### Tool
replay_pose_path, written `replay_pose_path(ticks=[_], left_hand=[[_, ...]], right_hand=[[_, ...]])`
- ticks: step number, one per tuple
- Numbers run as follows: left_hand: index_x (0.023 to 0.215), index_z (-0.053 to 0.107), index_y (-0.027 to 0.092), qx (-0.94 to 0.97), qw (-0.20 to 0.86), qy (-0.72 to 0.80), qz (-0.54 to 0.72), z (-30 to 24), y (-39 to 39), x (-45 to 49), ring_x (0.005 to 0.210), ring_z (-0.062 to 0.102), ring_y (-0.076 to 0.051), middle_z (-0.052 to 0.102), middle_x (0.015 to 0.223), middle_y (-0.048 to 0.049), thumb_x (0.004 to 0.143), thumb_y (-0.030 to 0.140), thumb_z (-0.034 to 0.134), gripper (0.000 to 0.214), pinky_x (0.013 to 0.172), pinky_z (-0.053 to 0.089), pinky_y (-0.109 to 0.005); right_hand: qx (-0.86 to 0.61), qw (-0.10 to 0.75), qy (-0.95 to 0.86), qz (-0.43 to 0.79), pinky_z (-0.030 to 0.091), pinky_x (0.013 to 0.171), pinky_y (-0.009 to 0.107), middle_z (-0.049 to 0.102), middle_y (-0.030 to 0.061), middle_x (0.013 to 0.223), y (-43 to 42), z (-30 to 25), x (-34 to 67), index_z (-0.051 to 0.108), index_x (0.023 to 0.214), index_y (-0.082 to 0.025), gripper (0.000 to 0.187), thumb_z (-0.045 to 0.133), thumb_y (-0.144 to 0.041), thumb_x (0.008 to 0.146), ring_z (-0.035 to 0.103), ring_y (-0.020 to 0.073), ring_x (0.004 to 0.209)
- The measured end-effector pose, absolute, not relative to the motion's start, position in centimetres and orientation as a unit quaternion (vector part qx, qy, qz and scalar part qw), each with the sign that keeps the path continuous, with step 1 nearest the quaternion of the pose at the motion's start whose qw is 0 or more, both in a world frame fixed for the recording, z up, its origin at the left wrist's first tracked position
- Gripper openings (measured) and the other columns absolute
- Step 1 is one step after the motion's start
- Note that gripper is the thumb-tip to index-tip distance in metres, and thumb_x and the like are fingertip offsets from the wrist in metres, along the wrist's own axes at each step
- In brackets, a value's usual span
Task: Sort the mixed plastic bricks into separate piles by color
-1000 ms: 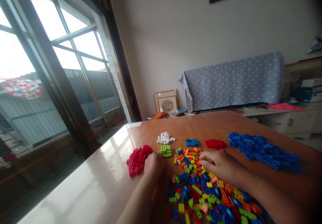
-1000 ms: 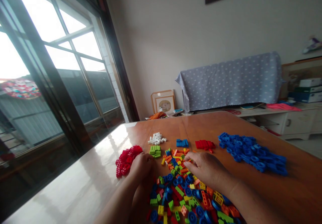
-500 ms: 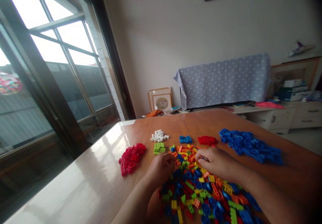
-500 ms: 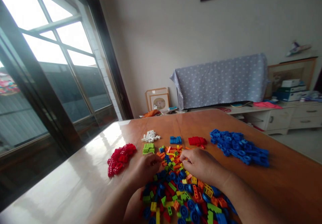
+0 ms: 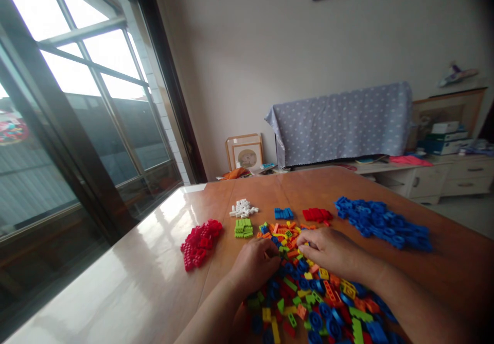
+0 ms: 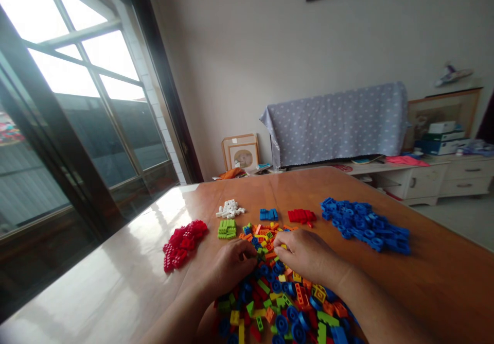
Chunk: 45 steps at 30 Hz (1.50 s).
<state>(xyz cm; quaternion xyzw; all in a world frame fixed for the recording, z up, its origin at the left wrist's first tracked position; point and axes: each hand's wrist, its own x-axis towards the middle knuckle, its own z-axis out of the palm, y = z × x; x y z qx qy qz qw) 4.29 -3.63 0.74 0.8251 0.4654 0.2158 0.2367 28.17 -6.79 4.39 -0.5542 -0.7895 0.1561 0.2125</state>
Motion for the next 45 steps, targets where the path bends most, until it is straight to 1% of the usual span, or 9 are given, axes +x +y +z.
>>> replay_pose_path(ticks=[5, 10, 14, 20, 24, 30, 36, 40, 45], left_hand=[[0.083, 0.07, 0.023, 0.82, 0.229, 0.478, 0.218, 0.6, -3.5, 4.5, 0.077, 0.059, -0.015, 0.069, 0.083, 0.0008, 0.078, 0.024, 0.061, 0.011, 0.064, 0.039, -0.022], [0.082, 0.07, 0.021, 0.817, 0.227, 0.486, 0.212, 0.3, -3.2, 4.7, 0.076, 0.058, -0.015, 0.068, 0.083, -0.0006, 0.077, 0.027, 0.061, 0.011, 0.062, 0.038, -0.022], [0.081, 0.07, 0.02, 0.812, 0.238, 0.484, 0.222, -0.2, -3.0, 4.8, 0.073, 0.056, -0.015, 0.067, 0.08, -0.0005, 0.075, 0.024, 0.062, 0.01, 0.059, 0.037, -0.022], [0.085, 0.067, 0.02, 0.803, 0.265, 0.475, 0.243, -0.4, -3.0, 4.7, 0.07, 0.054, -0.013, 0.064, 0.077, 0.001, 0.074, 0.019, 0.059, 0.014, 0.057, 0.036, -0.021], [0.089, 0.064, 0.019, 0.778, 0.278, 0.486, 0.285, -0.9, -2.3, 4.3, 0.069, 0.052, -0.012, 0.063, 0.079, 0.0017, 0.076, 0.021, 0.059, 0.014, 0.058, 0.038, -0.02], [0.099, 0.068, 0.018, 0.742, 0.219, 0.521, 0.359, -1.5, -0.3, 2.5, 0.078, 0.06, -0.014, 0.068, 0.088, -0.0017, 0.079, 0.022, 0.058, 0.023, 0.068, 0.045, -0.022], [0.098, 0.07, 0.015, 0.676, 0.19, 0.564, 0.435, -1.5, 1.6, -0.7, 0.083, 0.067, -0.019, 0.073, 0.09, -0.0061, 0.085, 0.037, 0.059, 0.028, 0.074, 0.049, -0.027], [0.094, 0.07, 0.014, 0.658, 0.167, 0.594, 0.431, -2.3, 2.2, -1.8, 0.082, 0.067, -0.02, 0.073, 0.088, -0.0073, 0.085, 0.039, 0.059, 0.029, 0.073, 0.049, -0.029], [0.093, 0.07, 0.017, 0.678, 0.116, 0.617, 0.382, -2.8, 2.2, -1.6, 0.084, 0.066, -0.019, 0.072, 0.089, -0.0054, 0.085, 0.03, 0.06, 0.018, 0.074, 0.047, -0.027]], right_hand=[[-0.559, 0.212, -0.783, 0.171, 0.034, 0.057, 0.023, 0.069, 0.0013, 0.07, -7.4, 5.5, 28.0, 0.076, 0.092, -0.024, 0.028, 0.052, -0.038, 0.089, 0.06, 0.0161, 0.065], [-0.559, 0.209, -0.786, 0.164, 0.03, 0.055, 0.023, 0.068, 0.001, 0.068, -7.3, 5.4, 28.0, 0.076, 0.092, -0.024, 0.026, 0.054, -0.038, 0.089, 0.059, 0.0157, 0.062], [-0.557, 0.212, -0.786, 0.165, 0.032, 0.056, 0.023, 0.068, 0.001, 0.068, -7.2, 5.3, 28.0, 0.076, 0.092, -0.024, 0.026, 0.054, -0.038, 0.09, 0.06, 0.0157, 0.064], [-0.556, 0.224, -0.784, 0.161, 0.033, 0.057, 0.023, 0.069, 0.001, 0.068, -7.1, 5.0, 28.3, 0.076, 0.092, -0.024, 0.026, 0.054, -0.038, 0.09, 0.061, 0.0158, 0.064], [-0.559, 0.227, -0.782, 0.156, 0.032, 0.055, 0.023, 0.067, 0.0006, 0.065, -6.5, 3.8, 28.7, 0.075, 0.094, -0.025, 0.026, 0.054, -0.039, 0.09, 0.061, 0.0166, 0.063], [-0.552, 0.229, -0.786, 0.159, 0.033, 0.057, 0.023, 0.068, 0.0001, 0.068, -5.9, 3.3, 29.2, 0.074, 0.095, -0.025, 0.024, 0.054, -0.037, 0.089, 0.062, 0.0166, 0.065], [-0.549, 0.243, -0.783, 0.159, 0.035, 0.059, 0.024, 0.071, 0.0001, 0.071, -5.6, 3.3, 29.5, 0.073, 0.091, -0.025, 0.024, 0.053, -0.036, 0.09, 0.064, 0.0172, 0.068], [-0.545, 0.247, -0.785, 0.161, 0.035, 0.06, 0.024, 0.071, 0.0002, 0.072, -5.5, 3.0, 29.6, 0.074, 0.092, -0.025, 0.023, 0.053, -0.036, 0.089, 0.064, 0.0174, 0.069], [-0.545, 0.249, -0.785, 0.155, 0.035, 0.06, 0.024, 0.072, 0.0008, 0.075, -5.4, 2.7, 29.8, 0.074, 0.094, -0.026, 0.024, 0.053, -0.037, 0.09, 0.065, 0.018, 0.07]])
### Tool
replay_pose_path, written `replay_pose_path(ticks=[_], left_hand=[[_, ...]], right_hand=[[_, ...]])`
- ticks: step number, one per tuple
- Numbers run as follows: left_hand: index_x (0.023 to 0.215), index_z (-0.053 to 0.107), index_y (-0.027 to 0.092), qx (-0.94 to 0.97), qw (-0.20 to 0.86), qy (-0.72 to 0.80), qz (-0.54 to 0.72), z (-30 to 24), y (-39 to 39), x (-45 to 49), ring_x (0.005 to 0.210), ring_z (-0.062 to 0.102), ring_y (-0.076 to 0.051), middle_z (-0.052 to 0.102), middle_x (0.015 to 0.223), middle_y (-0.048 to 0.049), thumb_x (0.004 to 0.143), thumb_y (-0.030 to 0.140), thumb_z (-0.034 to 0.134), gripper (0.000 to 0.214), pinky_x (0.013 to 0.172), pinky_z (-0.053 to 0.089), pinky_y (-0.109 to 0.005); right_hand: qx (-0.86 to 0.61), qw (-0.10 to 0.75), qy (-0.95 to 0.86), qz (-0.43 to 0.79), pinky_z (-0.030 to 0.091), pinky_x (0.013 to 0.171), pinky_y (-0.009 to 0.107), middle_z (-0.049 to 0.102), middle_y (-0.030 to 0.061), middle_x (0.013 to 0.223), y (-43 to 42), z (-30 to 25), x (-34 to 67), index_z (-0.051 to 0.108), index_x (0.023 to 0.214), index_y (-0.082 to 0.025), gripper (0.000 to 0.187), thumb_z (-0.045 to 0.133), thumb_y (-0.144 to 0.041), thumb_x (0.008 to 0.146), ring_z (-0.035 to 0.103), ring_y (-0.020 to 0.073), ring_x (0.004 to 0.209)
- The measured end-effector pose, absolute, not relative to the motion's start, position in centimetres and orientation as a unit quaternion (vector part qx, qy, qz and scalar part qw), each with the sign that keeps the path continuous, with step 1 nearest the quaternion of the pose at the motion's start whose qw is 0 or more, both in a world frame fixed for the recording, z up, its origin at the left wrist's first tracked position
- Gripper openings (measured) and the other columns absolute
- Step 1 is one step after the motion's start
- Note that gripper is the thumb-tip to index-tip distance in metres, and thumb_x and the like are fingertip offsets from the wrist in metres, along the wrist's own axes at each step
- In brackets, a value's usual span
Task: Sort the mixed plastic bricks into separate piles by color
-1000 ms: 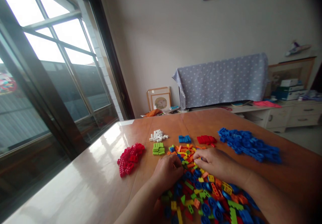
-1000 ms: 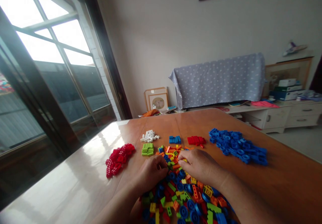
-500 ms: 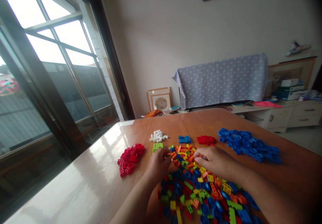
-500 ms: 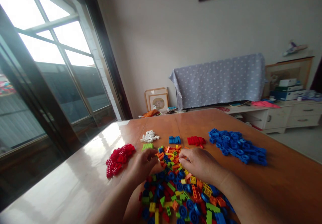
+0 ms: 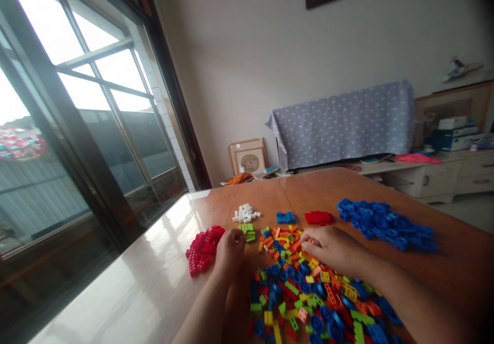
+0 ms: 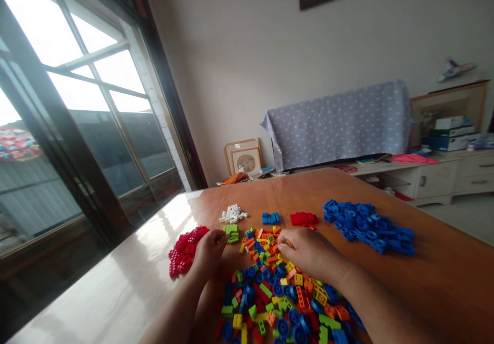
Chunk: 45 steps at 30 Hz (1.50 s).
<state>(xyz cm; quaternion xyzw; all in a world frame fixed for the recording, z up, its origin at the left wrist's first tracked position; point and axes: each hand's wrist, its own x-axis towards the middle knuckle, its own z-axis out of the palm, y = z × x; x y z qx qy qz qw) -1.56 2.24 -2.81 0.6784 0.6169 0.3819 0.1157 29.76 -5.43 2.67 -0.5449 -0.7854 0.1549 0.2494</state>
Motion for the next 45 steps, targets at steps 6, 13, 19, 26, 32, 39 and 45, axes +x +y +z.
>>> replay_pose_path(ticks=[6, 13, 19, 26, 32, 39, 45], left_hand=[[0.092, 0.071, 0.018, 0.706, 0.074, 0.615, 0.342, -3.3, 2.4, -1.1, 0.084, 0.063, -0.016, 0.071, 0.092, -0.0045, 0.085, 0.025, 0.061, 0.014, 0.074, 0.044, -0.024], [0.092, 0.066, 0.019, 0.713, 0.093, 0.603, 0.345, -3.3, 2.2, -0.3, 0.082, 0.061, -0.015, 0.068, 0.09, -0.0021, 0.084, 0.025, 0.062, 0.011, 0.071, 0.042, -0.023], [0.085, 0.06, 0.02, 0.71, 0.068, 0.609, 0.347, -3.3, 2.1, -0.1, 0.08, 0.058, -0.015, 0.065, 0.085, -0.0004, 0.082, 0.019, 0.058, 0.004, 0.068, 0.039, -0.023], [0.093, 0.067, 0.021, 0.722, 0.039, 0.616, 0.312, -2.7, 1.6, -0.1, 0.086, 0.057, -0.016, 0.063, 0.097, -0.0032, 0.079, 0.015, 0.059, 0.017, 0.071, 0.039, -0.024], [0.097, 0.074, 0.026, 0.751, 0.029, 0.616, 0.237, -2.2, 0.9, 0.3, 0.094, 0.057, -0.021, 0.063, 0.098, -0.0053, 0.086, 0.041, 0.063, 0.021, 0.079, 0.041, -0.027], [0.091, 0.07, 0.024, 0.754, 0.018, 0.619, 0.22, -2.0, 0.9, 0.1, 0.092, 0.057, -0.02, 0.064, 0.097, -0.0041, 0.083, 0.034, 0.065, 0.014, 0.076, 0.039, -0.027], [0.087, 0.066, 0.021, 0.746, 0.036, 0.621, 0.238, -2.5, 0.9, 0.0, 0.088, 0.058, -0.018, 0.066, 0.094, -0.0023, 0.077, 0.024, 0.068, 0.01, 0.073, 0.039, -0.024]], right_hand=[[-0.543, 0.25, -0.786, 0.156, 0.036, 0.062, 0.025, 0.073, 0.0, 0.076, -5.4, 2.7, 29.8, 0.073, 0.093, -0.027, 0.023, 0.053, -0.037, 0.09, 0.065, 0.018, 0.07], [-0.543, 0.248, -0.787, 0.154, 0.036, 0.061, 0.024, 0.072, 0.0008, 0.075, -5.4, 2.8, 29.7, 0.073, 0.094, -0.026, 0.024, 0.053, -0.037, 0.09, 0.064, 0.0179, 0.069], [-0.545, 0.248, -0.787, 0.148, 0.037, 0.062, 0.024, 0.072, 0.0009, 0.076, -5.4, 2.6, 29.7, 0.074, 0.094, -0.026, 0.024, 0.053, -0.038, 0.09, 0.065, 0.0183, 0.071], [-0.55, 0.24, -0.784, 0.159, 0.039, 0.065, 0.024, 0.074, 0.0019, 0.078, -5.4, 2.8, 29.7, 0.075, 0.094, -0.026, 0.024, 0.054, -0.038, 0.088, 0.065, 0.0187, 0.072], [-0.553, 0.235, -0.784, 0.153, 0.036, 0.062, 0.025, 0.073, 0.0017, 0.078, -5.5, 3.0, 29.5, 0.074, 0.093, -0.027, 0.025, 0.053, -0.039, 0.089, 0.066, 0.0188, 0.072], [-0.546, 0.241, -0.783, 0.176, 0.037, 0.063, 0.024, 0.074, 0.0028, 0.08, -5.7, 3.3, 29.5, 0.074, 0.093, -0.025, 0.024, 0.054, -0.036, 0.089, 0.066, 0.0188, 0.074], [-0.546, 0.246, -0.784, 0.16, 0.035, 0.063, 0.024, 0.075, 0.003, 0.081, -5.5, 3.0, 29.6, 0.074, 0.091, -0.024, 0.024, 0.054, -0.036, 0.088, 0.065, 0.0182, 0.074]])
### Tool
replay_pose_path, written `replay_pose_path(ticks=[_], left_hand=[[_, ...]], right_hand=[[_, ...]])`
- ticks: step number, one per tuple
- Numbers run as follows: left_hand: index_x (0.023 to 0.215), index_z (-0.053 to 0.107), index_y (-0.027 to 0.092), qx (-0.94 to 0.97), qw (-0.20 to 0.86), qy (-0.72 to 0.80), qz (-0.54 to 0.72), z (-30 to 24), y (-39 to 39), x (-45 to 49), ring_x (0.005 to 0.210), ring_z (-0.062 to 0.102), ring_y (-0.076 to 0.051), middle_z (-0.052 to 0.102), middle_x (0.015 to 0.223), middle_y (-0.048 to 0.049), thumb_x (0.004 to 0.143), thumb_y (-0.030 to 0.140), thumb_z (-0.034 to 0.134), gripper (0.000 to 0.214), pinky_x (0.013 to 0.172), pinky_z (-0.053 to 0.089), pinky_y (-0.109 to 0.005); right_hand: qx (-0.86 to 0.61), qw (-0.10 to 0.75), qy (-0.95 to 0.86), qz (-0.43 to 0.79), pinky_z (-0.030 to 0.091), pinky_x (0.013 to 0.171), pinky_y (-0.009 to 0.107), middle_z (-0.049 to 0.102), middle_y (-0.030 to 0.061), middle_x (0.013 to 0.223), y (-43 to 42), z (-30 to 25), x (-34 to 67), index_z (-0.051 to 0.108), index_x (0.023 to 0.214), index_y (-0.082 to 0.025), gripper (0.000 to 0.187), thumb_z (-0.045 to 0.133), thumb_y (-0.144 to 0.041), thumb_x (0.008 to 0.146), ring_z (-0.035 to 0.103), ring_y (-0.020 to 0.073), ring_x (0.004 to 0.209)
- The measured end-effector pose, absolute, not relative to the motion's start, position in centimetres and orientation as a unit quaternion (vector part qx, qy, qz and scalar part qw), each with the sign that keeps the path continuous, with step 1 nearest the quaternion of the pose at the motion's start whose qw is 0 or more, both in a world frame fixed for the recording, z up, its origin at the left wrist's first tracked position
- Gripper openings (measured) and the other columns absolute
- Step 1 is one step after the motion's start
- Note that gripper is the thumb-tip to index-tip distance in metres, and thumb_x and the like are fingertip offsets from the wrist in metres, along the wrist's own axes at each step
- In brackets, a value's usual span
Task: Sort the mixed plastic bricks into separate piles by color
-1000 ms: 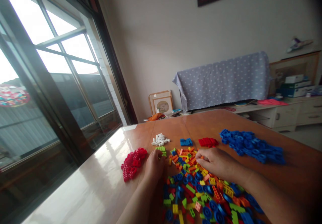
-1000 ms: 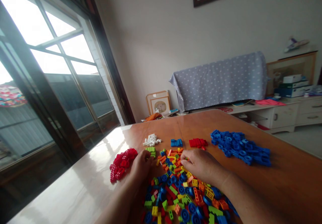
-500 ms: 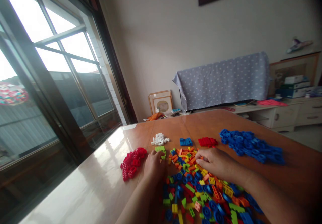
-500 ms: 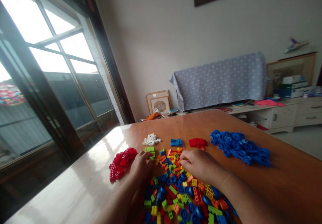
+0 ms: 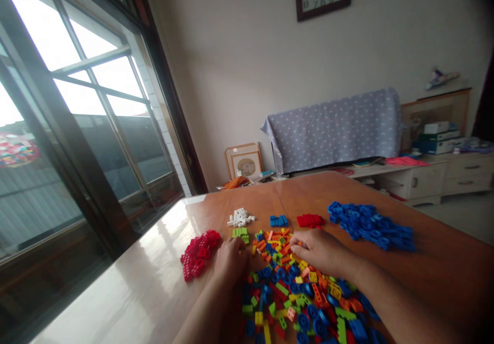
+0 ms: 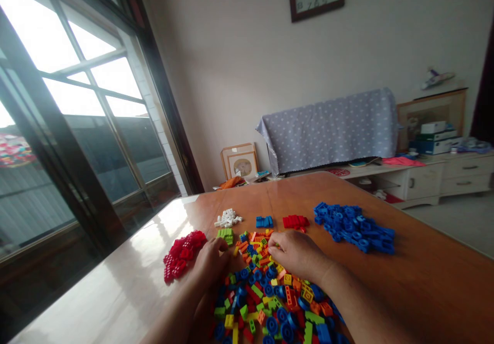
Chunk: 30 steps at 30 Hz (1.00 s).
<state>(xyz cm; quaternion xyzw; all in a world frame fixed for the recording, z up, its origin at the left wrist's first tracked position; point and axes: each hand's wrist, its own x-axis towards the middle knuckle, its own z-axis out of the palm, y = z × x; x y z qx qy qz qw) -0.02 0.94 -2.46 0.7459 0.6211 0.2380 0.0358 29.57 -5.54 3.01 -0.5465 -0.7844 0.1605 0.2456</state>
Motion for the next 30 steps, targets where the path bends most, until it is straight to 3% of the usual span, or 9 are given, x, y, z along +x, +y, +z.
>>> replay_pose_path(ticks=[9, 19, 30], left_hand=[[0.091, 0.067, 0.016, 0.676, 0.042, 0.649, 0.347, -0.5, 1.4, -1.6, 0.084, 0.063, -0.016, 0.071, 0.09, -0.0048, 0.083, 0.016, 0.06, 0.011, 0.073, 0.041, -0.023], [0.085, 0.063, 0.018, 0.696, -0.023, 0.678, 0.238, 0.1, 2.1, -1.5, 0.082, 0.059, -0.017, 0.069, 0.092, -0.0058, 0.085, 0.016, 0.057, 0.007, 0.066, 0.035, -0.025], [0.083, 0.061, 0.018, 0.766, -0.068, 0.606, 0.203, -0.5, 1.7, 0.7, 0.09, 0.058, -0.019, 0.065, 0.095, -0.0071, 0.088, 0.017, 0.053, 0.009, 0.078, 0.038, -0.027]], right_hand=[[-0.547, 0.263, -0.778, 0.164, 0.036, 0.063, 0.024, 0.075, 0.0029, 0.082, -5.1, 2.5, 30.1, 0.074, 0.091, -0.024, 0.025, 0.053, -0.037, 0.089, 0.065, 0.0184, 0.077], [-0.541, 0.266, -0.78, 0.165, 0.035, 0.063, 0.024, 0.074, 0.0022, 0.079, -5.0, 2.5, 30.2, 0.073, 0.089, -0.025, 0.021, 0.054, -0.034, 0.088, 0.066, 0.0182, 0.076], [-0.549, 0.266, -0.775, 0.165, 0.033, 0.061, 0.024, 0.073, 0.0015, 0.077, -5.2, 2.7, 30.3, 0.072, 0.085, -0.023, 0.021, 0.054, -0.034, 0.087, 0.065, 0.0175, 0.073]])
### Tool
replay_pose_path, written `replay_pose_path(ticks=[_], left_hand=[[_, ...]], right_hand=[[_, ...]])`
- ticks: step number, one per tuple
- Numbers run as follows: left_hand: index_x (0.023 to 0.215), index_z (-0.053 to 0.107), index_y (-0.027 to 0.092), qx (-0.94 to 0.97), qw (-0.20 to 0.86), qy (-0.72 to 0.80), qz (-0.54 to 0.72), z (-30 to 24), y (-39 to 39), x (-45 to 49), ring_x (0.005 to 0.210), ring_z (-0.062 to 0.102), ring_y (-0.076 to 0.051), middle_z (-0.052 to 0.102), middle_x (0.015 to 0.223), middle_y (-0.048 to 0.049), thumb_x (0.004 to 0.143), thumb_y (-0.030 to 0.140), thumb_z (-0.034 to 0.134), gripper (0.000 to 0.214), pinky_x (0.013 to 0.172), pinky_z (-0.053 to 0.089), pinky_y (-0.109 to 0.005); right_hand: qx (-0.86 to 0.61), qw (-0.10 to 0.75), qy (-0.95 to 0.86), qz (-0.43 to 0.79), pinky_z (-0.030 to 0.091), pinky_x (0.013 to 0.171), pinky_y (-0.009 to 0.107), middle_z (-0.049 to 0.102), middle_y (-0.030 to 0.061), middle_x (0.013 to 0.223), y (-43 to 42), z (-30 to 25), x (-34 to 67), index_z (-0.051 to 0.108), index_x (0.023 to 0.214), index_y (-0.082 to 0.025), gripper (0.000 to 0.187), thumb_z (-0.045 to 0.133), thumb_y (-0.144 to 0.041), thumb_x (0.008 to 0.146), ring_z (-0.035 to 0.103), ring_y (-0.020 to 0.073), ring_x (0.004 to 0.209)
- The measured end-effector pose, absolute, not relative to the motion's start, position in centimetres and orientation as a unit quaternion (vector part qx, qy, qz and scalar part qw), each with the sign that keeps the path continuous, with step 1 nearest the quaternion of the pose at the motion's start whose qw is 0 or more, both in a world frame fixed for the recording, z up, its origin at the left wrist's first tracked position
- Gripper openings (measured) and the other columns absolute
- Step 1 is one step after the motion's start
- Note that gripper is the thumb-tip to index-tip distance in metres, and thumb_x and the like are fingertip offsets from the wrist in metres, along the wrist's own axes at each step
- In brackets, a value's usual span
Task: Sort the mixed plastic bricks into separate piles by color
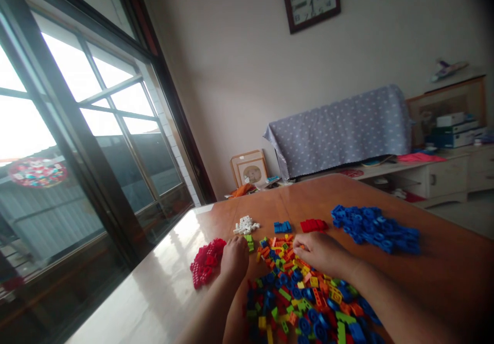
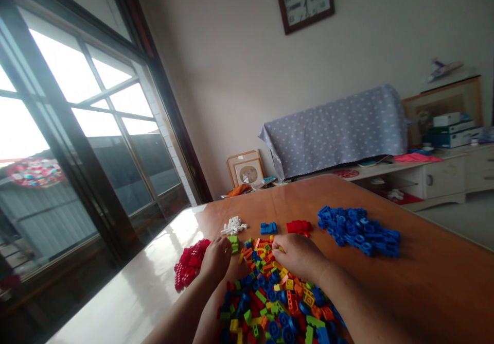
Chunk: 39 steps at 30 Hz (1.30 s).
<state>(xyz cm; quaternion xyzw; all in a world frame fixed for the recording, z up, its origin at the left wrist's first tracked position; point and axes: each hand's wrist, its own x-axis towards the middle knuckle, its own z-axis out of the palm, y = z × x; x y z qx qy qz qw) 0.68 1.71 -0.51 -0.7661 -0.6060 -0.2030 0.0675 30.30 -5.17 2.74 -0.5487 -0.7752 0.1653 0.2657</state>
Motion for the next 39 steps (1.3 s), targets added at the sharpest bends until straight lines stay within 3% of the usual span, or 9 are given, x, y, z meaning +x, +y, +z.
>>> replay_pose_path(ticks=[17, 29, 36, 39], left_hand=[[0.094, 0.066, 0.023, -0.772, 0.087, -0.609, -0.162, -0.4, 1.3, 1.4, 0.106, 0.052, -0.024, 0.062, 0.11, -0.0061, 0.087, 0.029, 0.061, 0.011, 0.085, 0.036, -0.032], [0.109, 0.069, 0.028, -0.797, 0.082, -0.571, -0.18, 1.2, 1.7, 4.9, 0.115, 0.049, -0.028, 0.064, 0.115, -0.0068, 0.092, 0.031, 0.051, 0.025, 0.098, 0.034, -0.039], [0.103, 0.074, 0.027, -0.776, 0.034, -0.615, -0.134, 1.4, 4.3, 7.1, 0.116, 0.051, -0.034, 0.066, 0.119, -0.009, 0.086, 0.038, 0.055, 0.028, 0.098, 0.036, -0.047], [0.095, 0.076, 0.026, -0.765, 0.035, -0.634, -0.108, 1.2, 5.0, 7.7, 0.114, 0.053, -0.034, 0.069, 0.11, -0.0101, 0.081, 0.037, 0.06, 0.024, 0.098, 0.036, -0.048]], right_hand=[[-0.551, 0.264, -0.775, 0.162, 0.034, 0.063, 0.024, 0.074, 0.0024, 0.08, -5.0, 2.7, 30.5, 0.073, 0.088, -0.024, 0.021, 0.054, -0.035, 0.087, 0.066, 0.0177, 0.076], [-0.556, 0.261, -0.773, 0.157, 0.031, 0.06, 0.024, 0.074, 0.0012, 0.079, -5.0, 2.9, 30.5, 0.072, 0.089, -0.024, 0.021, 0.054, -0.035, 0.088, 0.065, 0.0168, 0.074], [-0.556, 0.264, -0.773, 0.151, 0.032, 0.061, 0.025, 0.076, 0.0018, 0.082, -4.9, 2.7, 30.6, 0.074, 0.091, -0.026, 0.022, 0.055, -0.036, 0.088, 0.067, 0.0177, 0.076], [-0.558, 0.263, -0.773, 0.151, 0.031, 0.06, 0.025, 0.076, 0.0019, 0.081, -4.9, 2.8, 30.7, 0.074, 0.091, -0.026, 0.023, 0.055, -0.037, 0.088, 0.066, 0.0175, 0.074]])
